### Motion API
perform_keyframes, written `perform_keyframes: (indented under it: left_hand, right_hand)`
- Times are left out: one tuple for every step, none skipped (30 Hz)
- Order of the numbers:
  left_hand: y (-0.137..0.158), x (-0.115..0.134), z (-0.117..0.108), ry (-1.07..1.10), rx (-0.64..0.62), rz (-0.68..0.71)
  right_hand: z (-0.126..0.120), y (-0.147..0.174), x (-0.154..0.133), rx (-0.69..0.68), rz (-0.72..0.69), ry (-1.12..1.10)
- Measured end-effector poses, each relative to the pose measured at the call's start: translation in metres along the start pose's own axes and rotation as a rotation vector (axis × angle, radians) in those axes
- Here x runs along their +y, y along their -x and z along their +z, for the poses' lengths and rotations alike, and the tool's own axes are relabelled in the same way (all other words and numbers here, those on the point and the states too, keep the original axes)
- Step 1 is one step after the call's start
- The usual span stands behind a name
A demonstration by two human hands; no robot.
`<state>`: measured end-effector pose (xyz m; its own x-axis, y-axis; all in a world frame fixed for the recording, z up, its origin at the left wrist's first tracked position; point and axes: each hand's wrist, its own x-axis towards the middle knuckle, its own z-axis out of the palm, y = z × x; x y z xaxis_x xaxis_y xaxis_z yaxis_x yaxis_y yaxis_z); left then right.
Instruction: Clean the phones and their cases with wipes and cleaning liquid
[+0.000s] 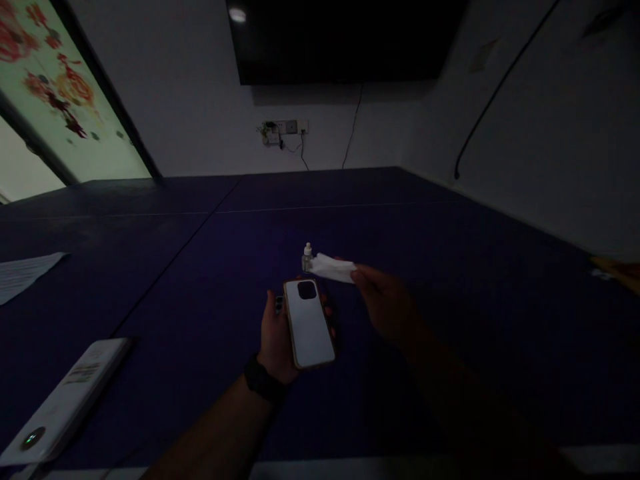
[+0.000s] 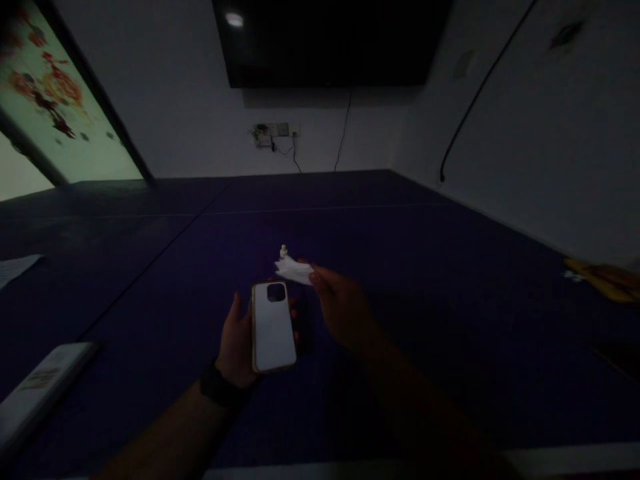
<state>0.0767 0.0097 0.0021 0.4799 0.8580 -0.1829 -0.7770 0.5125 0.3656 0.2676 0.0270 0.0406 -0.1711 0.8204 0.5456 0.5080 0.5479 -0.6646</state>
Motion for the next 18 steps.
perform_keyframes:
  left_hand:
    - [0.000,-0.001,0.000,0.010,0.010,0.005]
    - [-0.001,-0.001,-0.001,0.021,0.025,0.011]
    - [-0.001,-0.001,0.000,0.031,0.040,0.015]
    - [-0.002,-0.001,0.000,0.036,0.053,0.020]
    - [-0.002,0.000,0.001,0.039,0.064,0.028]
    - [-0.003,0.001,0.002,0.038,0.073,0.037]
    - [-0.003,0.002,0.002,0.038,0.082,0.045]
    - [-0.003,0.003,0.003,0.040,0.096,0.056]
    - [-0.004,0.004,0.003,0.045,0.114,0.071]
    - [-0.004,0.005,0.003,0.051,0.132,0.090]
    - [-0.004,0.006,0.002,0.058,0.146,0.110]
    - [-0.005,0.007,0.002,0.063,0.152,0.131]
    - [-0.005,0.008,0.001,0.065,0.151,0.148]
    - [-0.006,0.009,0.001,0.065,0.145,0.155]
    - [-0.006,0.009,0.001,0.064,0.136,0.153]
    - [-0.006,0.009,0.001,0.065,0.128,0.148]
    - [-0.007,0.009,0.003,0.067,0.123,0.141]
    - [-0.007,0.008,0.004,0.072,0.120,0.133]
  right_hand:
    - [0.005,0.001,0.002,0.007,-0.082,0.047]
    - [0.011,0.003,0.005,-0.035,-0.198,0.105]
    - [0.018,0.005,0.007,-0.106,-0.327,0.167]
    - [0.026,0.008,0.010,-0.181,-0.430,0.229]
    - [0.032,0.010,0.012,-0.245,-0.503,0.283]
    - [0.037,0.013,0.013,-0.300,-0.546,0.329]
    - [0.040,0.015,0.014,-0.341,-0.571,0.363]
    - [0.041,0.017,0.013,-0.376,-0.587,0.382]
    - [0.041,0.019,0.012,-0.412,-0.600,0.386]
    - [0.038,0.022,0.010,-0.454,-0.610,0.379]
    - [0.035,0.024,0.008,-0.505,-0.618,0.363]
    - [0.031,0.026,0.006,-0.562,-0.626,0.343]
    - [0.028,0.027,0.003,-0.616,-0.627,0.325]
    - [0.027,0.028,0.002,-0.655,-0.620,0.311]
    - [0.027,0.028,0.001,-0.667,-0.604,0.305]
    - [0.028,0.028,0.000,-0.648,-0.584,0.309]
    - [0.031,0.026,0.001,-0.602,-0.560,0.322]
    - [0.035,0.024,0.002,-0.547,-0.536,0.346]
